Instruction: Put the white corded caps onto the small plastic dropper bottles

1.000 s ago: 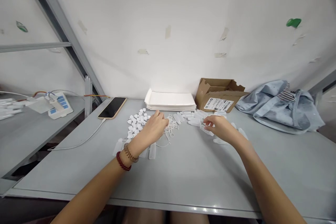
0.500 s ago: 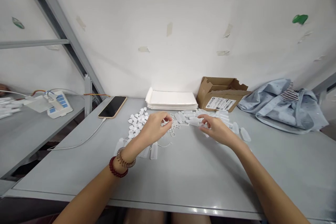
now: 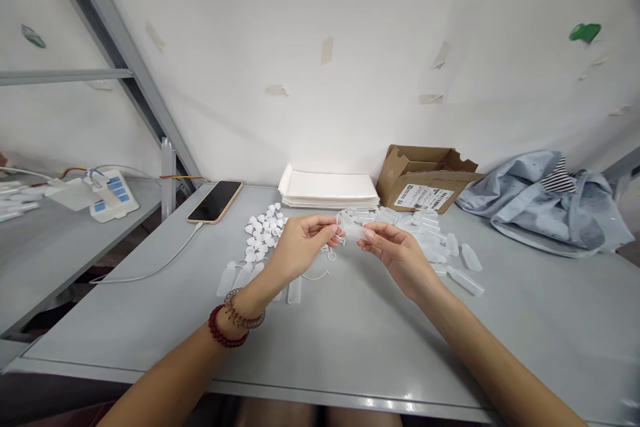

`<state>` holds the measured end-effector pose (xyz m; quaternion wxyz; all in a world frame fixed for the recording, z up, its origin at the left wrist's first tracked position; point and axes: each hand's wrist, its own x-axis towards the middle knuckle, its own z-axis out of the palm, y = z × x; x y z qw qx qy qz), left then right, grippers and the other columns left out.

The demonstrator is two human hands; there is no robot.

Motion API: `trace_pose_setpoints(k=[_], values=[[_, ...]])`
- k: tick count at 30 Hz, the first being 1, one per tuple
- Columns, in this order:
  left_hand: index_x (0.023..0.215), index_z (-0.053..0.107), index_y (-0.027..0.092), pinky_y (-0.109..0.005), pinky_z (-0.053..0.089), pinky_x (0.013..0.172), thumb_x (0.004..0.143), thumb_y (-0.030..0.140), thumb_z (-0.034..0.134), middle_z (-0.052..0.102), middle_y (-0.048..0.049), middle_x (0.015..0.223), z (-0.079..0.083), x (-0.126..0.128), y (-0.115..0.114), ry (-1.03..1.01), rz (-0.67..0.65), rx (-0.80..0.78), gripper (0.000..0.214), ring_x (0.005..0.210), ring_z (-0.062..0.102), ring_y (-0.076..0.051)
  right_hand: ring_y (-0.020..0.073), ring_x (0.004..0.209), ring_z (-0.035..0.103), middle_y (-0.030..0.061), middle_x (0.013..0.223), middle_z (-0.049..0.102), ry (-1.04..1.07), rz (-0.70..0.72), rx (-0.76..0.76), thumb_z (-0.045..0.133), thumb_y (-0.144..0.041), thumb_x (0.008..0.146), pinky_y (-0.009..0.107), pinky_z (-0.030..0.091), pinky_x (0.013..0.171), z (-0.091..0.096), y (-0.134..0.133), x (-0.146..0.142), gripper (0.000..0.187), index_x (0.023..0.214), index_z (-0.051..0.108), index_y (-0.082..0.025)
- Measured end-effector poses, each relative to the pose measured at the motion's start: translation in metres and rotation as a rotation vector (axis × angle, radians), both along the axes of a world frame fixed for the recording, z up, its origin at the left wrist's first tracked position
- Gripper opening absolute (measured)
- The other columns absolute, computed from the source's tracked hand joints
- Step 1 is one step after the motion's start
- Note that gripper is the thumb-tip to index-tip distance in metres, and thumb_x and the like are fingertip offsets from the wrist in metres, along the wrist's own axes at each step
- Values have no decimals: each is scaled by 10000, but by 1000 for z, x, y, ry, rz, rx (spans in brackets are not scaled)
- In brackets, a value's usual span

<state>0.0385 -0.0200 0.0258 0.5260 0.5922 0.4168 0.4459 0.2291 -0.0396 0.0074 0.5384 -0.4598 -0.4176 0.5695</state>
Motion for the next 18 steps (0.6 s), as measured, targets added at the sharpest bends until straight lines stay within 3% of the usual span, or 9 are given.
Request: trace_pose_setpoints(k=[7, 18], values=[[884, 738, 153, -294, 566, 746, 755, 287, 721, 729, -40, 813, -6, 3, -1, -132, 15, -98, 187, 703, 669, -138, 174, 790, 644, 5, 755, 658, 73, 45, -38, 835, -367, 603, 372, 480, 868, 0, -2, -2, 297, 798, 692, -194], [886, 740, 154, -276, 522, 702, 759, 294, 707, 697, -31, 798, -11, 6, -2, -196, 40, -102, 193, 681, 604, -116, 151, 745, 626, 15, 756, 660, 84, 165, -35, 797, -344, 670, 328, 482, 810, -6, -2, -4, 228, 801, 709, -181]])
